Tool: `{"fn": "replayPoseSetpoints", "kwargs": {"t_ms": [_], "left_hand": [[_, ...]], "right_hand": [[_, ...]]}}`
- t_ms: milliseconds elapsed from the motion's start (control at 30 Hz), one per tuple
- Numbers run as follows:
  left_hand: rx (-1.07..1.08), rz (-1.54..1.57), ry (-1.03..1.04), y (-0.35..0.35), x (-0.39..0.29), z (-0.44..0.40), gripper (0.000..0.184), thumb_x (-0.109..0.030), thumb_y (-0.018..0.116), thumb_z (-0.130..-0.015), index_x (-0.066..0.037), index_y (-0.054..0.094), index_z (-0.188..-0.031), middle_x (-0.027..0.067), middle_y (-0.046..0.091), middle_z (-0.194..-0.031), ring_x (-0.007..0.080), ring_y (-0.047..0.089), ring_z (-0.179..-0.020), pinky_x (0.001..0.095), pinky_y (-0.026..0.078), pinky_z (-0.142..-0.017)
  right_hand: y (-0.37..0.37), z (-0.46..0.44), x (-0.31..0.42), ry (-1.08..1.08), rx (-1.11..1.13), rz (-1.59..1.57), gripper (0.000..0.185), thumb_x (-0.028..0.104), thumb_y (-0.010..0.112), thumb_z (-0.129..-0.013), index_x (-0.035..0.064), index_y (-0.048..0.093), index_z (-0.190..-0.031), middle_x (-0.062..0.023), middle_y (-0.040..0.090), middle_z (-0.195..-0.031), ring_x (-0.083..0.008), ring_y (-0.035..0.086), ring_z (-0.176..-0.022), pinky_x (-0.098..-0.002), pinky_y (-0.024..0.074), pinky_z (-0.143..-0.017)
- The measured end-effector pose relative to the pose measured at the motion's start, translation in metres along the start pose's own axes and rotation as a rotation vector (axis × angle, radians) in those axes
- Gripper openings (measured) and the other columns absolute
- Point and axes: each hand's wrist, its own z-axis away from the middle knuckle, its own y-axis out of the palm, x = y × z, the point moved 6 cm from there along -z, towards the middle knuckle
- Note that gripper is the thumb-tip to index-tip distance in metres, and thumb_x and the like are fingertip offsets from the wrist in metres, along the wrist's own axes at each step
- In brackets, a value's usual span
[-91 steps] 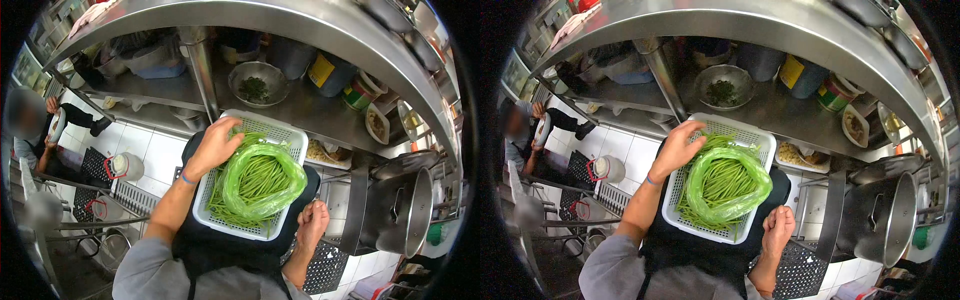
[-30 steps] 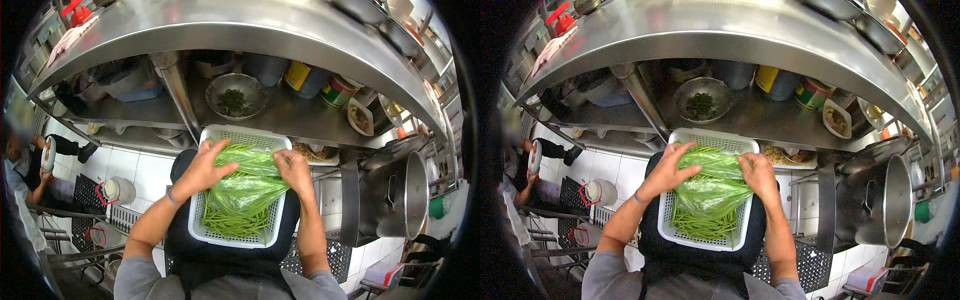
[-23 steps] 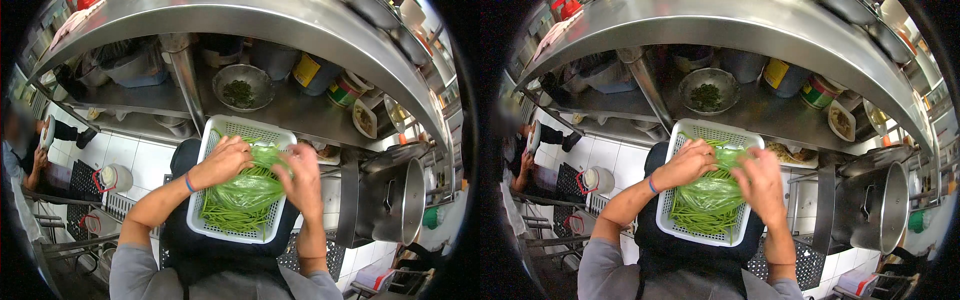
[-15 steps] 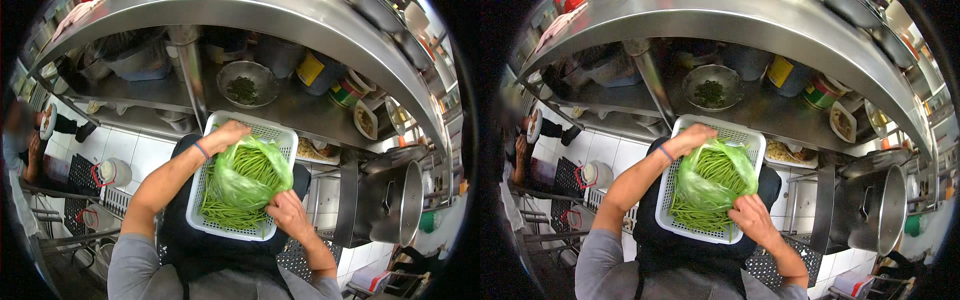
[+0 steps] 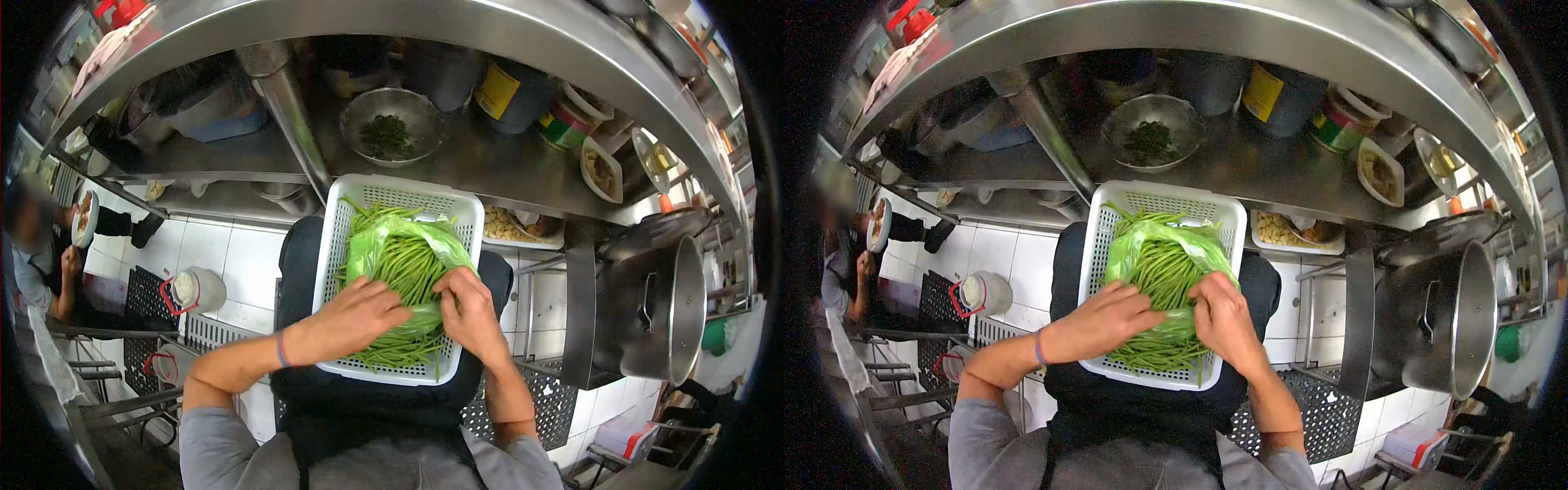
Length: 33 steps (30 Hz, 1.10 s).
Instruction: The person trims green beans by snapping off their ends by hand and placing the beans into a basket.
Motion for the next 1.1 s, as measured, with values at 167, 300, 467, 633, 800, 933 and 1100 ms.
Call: {"fn": "replayPoseSetpoints", "kwargs": {"t_ms": [167,300,467,633,800,933,1100], "left_hand": [[0.016,0.214,-0.005,-0.030,-0.015,0.021,0.031,-0.031,0.076,-0.080,-0.009,0.071,-0.101,0.0104,0.059,-0.111,0.0259,0.055,-0.106,0.0394,0.044,-0.089],[-0.249,0.006,-0.113,-0.037,0.008,-0.004,0.046,-0.035,0.075,-0.081,-0.004,0.067,-0.114,0.0168,0.056,-0.128,0.0339,0.050,-0.125,0.0437,0.040,-0.105],[-0.420,0.125,-0.196,-0.047,0.013,-0.016,0.052,-0.029,0.078,-0.081,0.000,0.063,-0.122,0.0212,0.052,-0.136,0.0398,0.049,-0.128,0.0457,0.040,-0.108],[-0.539,0.301,-0.191,-0.056,0.004,-0.017,0.034,-0.013,0.081,-0.076,-0.003,0.069,-0.106,0.0120,0.064,-0.099,0.0306,0.060,-0.094,0.0407,0.049,-0.084],[-0.234,0.159,-0.126,0.006,-0.033,-0.030,0.032,-0.026,0.073,-0.084,0.002,0.068,-0.100,0.0124,0.064,-0.095,0.0302,0.060,-0.090,0.0394,0.050,-0.082],[-0.108,0.342,0.025,0.026,-0.059,-0.027,0.034,-0.028,0.072,-0.085,0.002,0.067,-0.099,0.0140,0.064,-0.096,0.0307,0.061,-0.093,0.0390,0.051,-0.083],[-0.478,0.303,-0.177,-0.032,-0.042,-0.010,0.030,-0.020,0.077,-0.081,0.000,0.066,-0.101,0.0139,0.063,-0.099,0.0308,0.061,-0.092,0.0400,0.050,-0.081]], "right_hand": [[0.002,-0.004,0.002,0.039,-0.124,0.034,0.012,-0.008,0.055,-0.085,-0.0044,0.060,-0.095,-0.0195,0.061,-0.087,-0.0373,0.063,-0.082,-0.0405,0.0506,-0.075],[0.008,-0.016,0.004,0.169,-0.191,0.030,0.018,-0.002,0.062,-0.086,-0.0045,0.060,-0.104,-0.0201,0.061,-0.087,-0.0389,0.062,-0.078,-0.0446,0.0503,-0.071],[-0.005,-0.020,0.003,0.039,-0.170,-0.015,0.013,-0.002,0.068,-0.083,-0.0018,0.065,-0.095,-0.0164,0.065,-0.084,-0.0318,0.065,-0.076,-0.0388,0.0518,-0.068],[-0.065,-0.017,0.048,-0.037,-0.412,-0.139,0.008,-0.007,0.069,-0.081,-0.0025,0.067,-0.087,-0.0130,0.068,-0.085,-0.0233,0.066,-0.077,-0.0304,0.0515,-0.070],[-0.082,0.002,0.058,-0.062,-0.590,-0.092,0.009,-0.008,0.070,-0.081,-0.0029,0.067,-0.088,-0.0135,0.068,-0.086,-0.0213,0.065,-0.079,-0.0297,0.0509,-0.070],[-0.073,0.017,0.026,0.083,-0.629,-0.355,0.008,-0.008,0.068,-0.085,-0.0035,0.066,-0.091,-0.0112,0.067,-0.092,-0.0164,0.064,-0.081,-0.0267,0.0509,-0.073],[-0.047,0.037,0.010,0.200,-0.547,-0.705,0.007,-0.007,0.067,-0.089,-0.0036,0.064,-0.095,-0.0100,0.066,-0.097,-0.0106,0.062,-0.084,-0.0211,0.0503,-0.075]]}}
